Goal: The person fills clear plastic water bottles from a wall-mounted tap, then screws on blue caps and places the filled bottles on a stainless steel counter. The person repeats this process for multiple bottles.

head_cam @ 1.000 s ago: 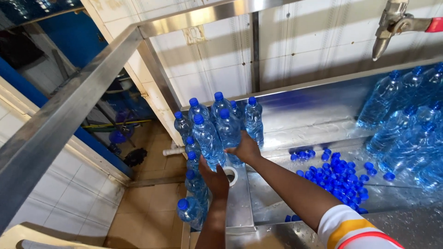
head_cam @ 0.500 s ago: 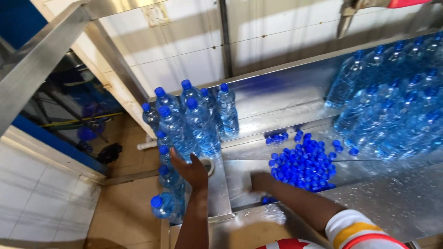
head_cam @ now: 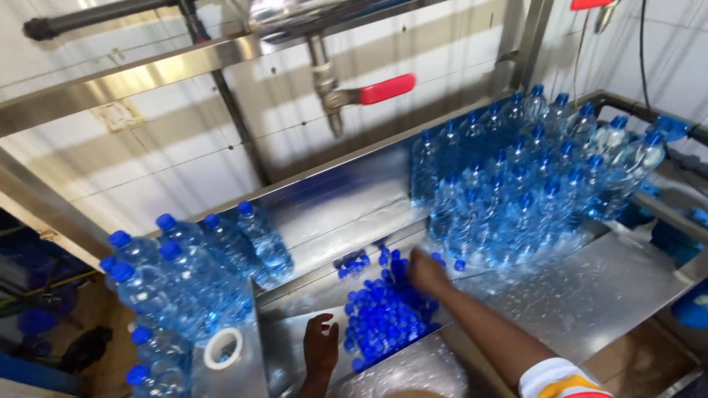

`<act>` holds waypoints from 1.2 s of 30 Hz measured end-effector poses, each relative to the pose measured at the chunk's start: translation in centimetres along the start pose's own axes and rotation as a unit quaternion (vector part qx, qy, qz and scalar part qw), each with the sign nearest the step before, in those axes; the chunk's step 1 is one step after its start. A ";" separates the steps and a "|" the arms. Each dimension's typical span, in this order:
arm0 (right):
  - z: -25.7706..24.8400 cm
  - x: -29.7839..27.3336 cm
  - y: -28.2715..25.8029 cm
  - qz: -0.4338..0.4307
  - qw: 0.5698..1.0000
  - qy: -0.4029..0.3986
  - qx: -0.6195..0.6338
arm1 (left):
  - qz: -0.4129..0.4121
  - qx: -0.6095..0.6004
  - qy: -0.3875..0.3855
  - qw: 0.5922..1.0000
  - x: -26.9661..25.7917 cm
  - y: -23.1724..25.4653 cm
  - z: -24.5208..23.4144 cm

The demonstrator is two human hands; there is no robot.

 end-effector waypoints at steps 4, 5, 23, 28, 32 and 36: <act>-15.7 -1.0 -0.8 0.035 0.980 0.167 -0.098 | -0.097 -0.056 -0.039 0.993 -0.9 4.8 1.7; -17.7 1.1 0.2 0.031 0.981 0.165 -0.100 | -0.098 -0.057 -0.034 0.993 -1.1 5.2 2.5; -16.1 -0.5 -0.4 -0.224 0.930 0.016 -0.292 | -0.154 -0.331 0.008 0.931 -3.9 4.8 11.2; -17.1 -8.5 -3.9 -0.446 0.886 0.030 -0.123 | -0.258 -0.578 -0.095 0.768 -6.3 8.9 9.9; -12.4 -8.3 -2.6 -0.534 0.844 0.036 0.016 | -0.262 -0.611 -0.003 0.747 -10.5 14.5 4.4; -7.6 -4.4 0.6 -0.400 0.898 0.031 0.181 | -0.128 -0.551 0.112 0.817 -12.0 12.7 2.2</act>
Point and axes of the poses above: each hand's wrist, its own x-axis towards the middle knuckle, its own z-axis out of the palm, y = z × x, the point moved 2 cm from there along x, towards the middle knuckle, and after that the axes turned 10 degrees about -y, right-handed, at the moved point
